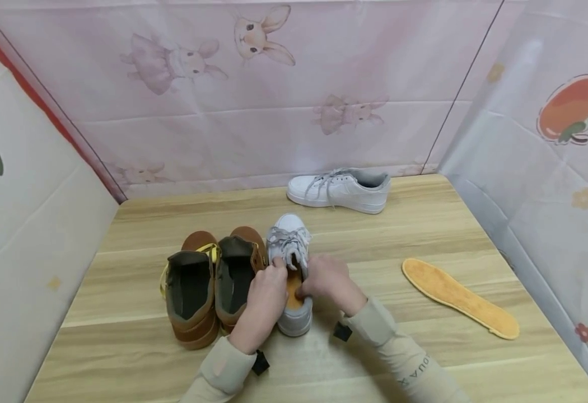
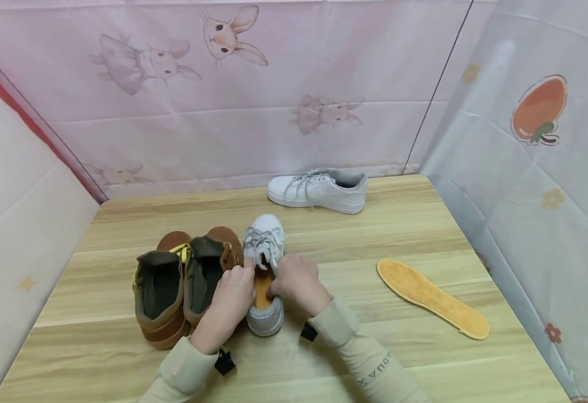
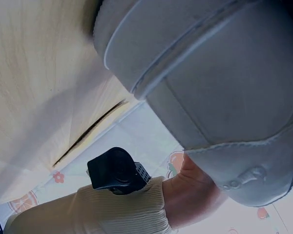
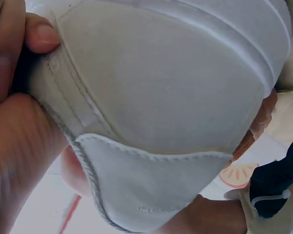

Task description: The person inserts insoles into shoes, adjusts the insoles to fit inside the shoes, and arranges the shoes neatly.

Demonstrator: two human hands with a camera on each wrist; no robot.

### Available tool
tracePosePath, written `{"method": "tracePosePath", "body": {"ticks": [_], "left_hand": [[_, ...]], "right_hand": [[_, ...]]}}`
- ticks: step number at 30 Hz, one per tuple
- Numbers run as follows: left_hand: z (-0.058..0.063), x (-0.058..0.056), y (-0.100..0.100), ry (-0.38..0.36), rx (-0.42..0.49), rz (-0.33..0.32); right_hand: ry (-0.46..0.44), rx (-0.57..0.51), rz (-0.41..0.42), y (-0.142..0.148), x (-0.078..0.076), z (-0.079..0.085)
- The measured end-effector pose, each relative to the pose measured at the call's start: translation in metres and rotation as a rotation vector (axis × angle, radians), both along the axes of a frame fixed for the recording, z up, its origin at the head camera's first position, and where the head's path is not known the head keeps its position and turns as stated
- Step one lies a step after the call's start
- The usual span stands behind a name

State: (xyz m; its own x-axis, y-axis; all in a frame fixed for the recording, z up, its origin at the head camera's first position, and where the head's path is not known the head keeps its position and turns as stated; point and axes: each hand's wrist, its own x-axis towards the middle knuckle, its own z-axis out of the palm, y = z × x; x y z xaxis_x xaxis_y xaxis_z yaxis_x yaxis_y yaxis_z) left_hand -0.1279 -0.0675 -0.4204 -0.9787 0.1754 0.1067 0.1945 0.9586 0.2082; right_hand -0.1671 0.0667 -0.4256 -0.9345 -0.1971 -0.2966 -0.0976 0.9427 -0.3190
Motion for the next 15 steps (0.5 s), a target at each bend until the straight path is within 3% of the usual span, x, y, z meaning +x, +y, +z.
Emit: {"method": "tracePosePath", "body": {"ticks": [7,12,15], "left_hand": [[0.006,-0.001,0.0,-0.007,0.008,-0.009],[0.014,0.001,-0.004,-0.072,0.132,0.025],[0.023,0.003,-0.006,-0.081,0.154,0.013]], "right_hand": [[0.059,-0.059,-0.006,0.002,0.003,-0.002],[0.123,-0.128,0.078,0.009,0.006,-0.004],[0.136,-0.182,0.134,0.015,0.008,-0.003]]}}
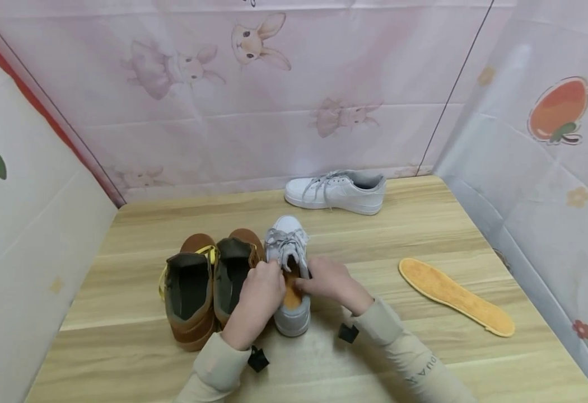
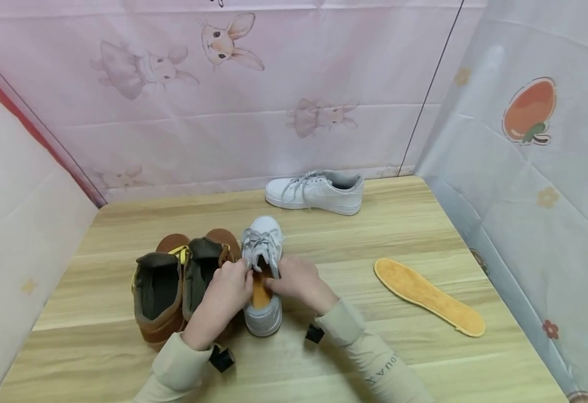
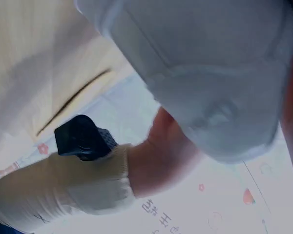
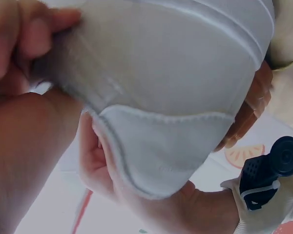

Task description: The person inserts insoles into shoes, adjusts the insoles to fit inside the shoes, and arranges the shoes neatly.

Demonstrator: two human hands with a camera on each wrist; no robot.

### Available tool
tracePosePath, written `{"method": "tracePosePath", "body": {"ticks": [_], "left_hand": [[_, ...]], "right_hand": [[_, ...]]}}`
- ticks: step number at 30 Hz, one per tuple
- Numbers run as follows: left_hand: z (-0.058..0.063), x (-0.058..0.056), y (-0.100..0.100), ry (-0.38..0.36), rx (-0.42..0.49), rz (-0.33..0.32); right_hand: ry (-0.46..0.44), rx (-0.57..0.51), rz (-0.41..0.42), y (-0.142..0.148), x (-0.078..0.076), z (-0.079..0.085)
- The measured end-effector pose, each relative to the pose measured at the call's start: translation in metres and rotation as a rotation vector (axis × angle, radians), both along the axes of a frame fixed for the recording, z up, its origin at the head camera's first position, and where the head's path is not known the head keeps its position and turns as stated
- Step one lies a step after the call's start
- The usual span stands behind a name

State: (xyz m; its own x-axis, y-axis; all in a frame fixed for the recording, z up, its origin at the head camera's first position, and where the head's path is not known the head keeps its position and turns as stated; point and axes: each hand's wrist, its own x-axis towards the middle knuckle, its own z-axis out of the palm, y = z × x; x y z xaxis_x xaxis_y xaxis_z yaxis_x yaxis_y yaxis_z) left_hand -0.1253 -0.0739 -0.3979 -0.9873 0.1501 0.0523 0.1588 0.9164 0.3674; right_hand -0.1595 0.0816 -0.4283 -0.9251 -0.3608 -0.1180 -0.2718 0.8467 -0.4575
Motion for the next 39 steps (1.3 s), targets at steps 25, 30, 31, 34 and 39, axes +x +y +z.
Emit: {"method": "tracePosePath", "body": {"ticks": [25,30,31,34,39], "left_hand": [[0.074,-0.021,-0.001,0.314,0.114,-0.311],[0.078,-0.039,0.017,0.317,0.159,-0.434],[0.078,-0.043,0.02,0.33,0.156,-0.451],[0.076,-0.054,0.028,0.367,0.127,-0.467],[0.072,-0.072,0.045,0.385,0.029,-0.486]], "right_hand": [[0.621,-0.364,0.136,0.076,-0.018,0.044],[0.661,-0.408,0.115,0.094,-0.033,0.043],[0.662,-0.406,0.112,0.097,-0.036,0.043],[0.682,-0.38,0.109,0.105,-0.043,0.04],[0.727,-0.34,0.104,0.115,-0.052,0.039]]}}
